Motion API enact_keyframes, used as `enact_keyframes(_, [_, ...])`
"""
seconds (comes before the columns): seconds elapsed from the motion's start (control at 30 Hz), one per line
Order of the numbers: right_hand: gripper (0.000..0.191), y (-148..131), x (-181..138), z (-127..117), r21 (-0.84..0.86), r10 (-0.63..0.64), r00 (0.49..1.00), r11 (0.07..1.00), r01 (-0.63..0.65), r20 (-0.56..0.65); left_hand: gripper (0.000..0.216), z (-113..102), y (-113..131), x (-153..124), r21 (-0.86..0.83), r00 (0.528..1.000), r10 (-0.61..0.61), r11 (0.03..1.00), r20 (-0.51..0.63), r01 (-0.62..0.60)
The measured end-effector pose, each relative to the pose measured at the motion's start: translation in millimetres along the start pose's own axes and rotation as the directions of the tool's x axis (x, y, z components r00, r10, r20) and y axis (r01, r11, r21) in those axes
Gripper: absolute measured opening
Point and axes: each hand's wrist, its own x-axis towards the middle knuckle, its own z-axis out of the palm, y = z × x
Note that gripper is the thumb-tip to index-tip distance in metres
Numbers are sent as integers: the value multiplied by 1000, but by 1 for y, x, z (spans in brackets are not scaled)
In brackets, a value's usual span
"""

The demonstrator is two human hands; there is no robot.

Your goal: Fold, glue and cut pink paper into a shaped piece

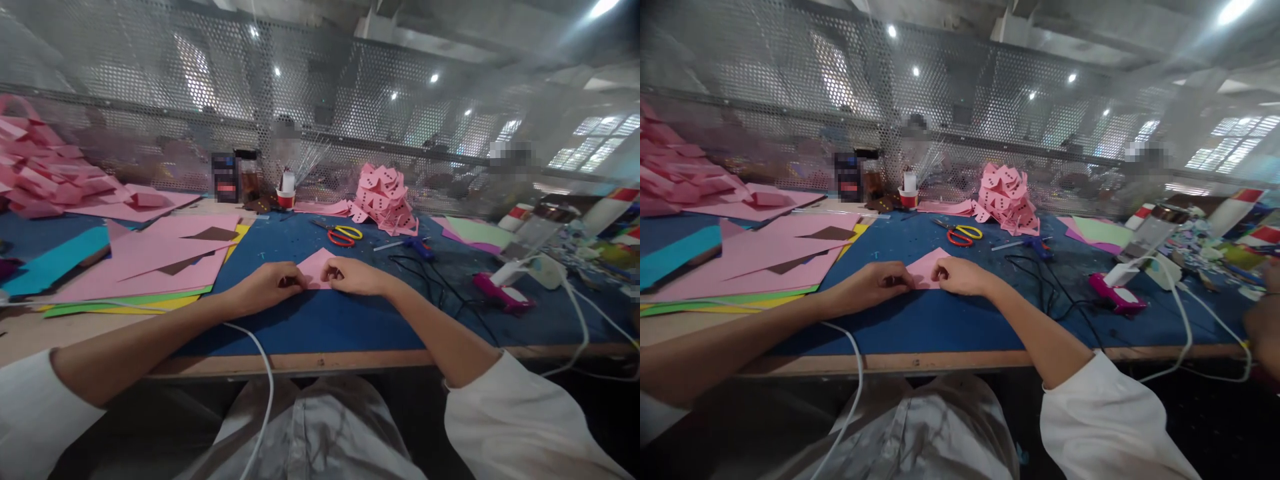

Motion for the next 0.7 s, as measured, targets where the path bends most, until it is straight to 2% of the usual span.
enact_keyframes(0.1, [30, 0, -8, -16, -89, 35, 999, 996, -32, 36, 21, 0, -1, 0, 1, 1000, 8, 1000, 3, -8])
enact_keyframes(0.2, [22, -3, -21, -33, -220, 90, 995, 971, -99, -51, 18, 0, -1, 2, 8, 1000, 16, 1000, 14, -16])
enact_keyframes(0.27, [17, -5, -29, -39, -208, 52, 996, 976, -66, -73, 16, -1, -1, 3, 13, 1000, 19, 1000, 23, -19])
enact_keyframes(0.37, [13, 1, -36, -36, -125, -28, 1000, 992, 26, -14, 16, -3, -2, 7, 25, 999, 24, 999, 40, -25])
enact_keyframes(0.43, [12, 10, -36, -29, -106, -43, 999, 993, 42, -3, 16, -4, -2, 10, 35, 998, 30, 999, 56, -32])
enact_keyframes(0.57, [7, 26, -32, -17, -67, -83, 997, 994, 82, -11, 15, -7, -2, 14, 46, 995, 38, 998, 92, -42])
enact_keyframes(0.7, [10, 23, -35, -17, -100, -111, 992, 989, 105, -60, 15, -6, -2, 13, 84, 994, 53, 995, 94, -61])
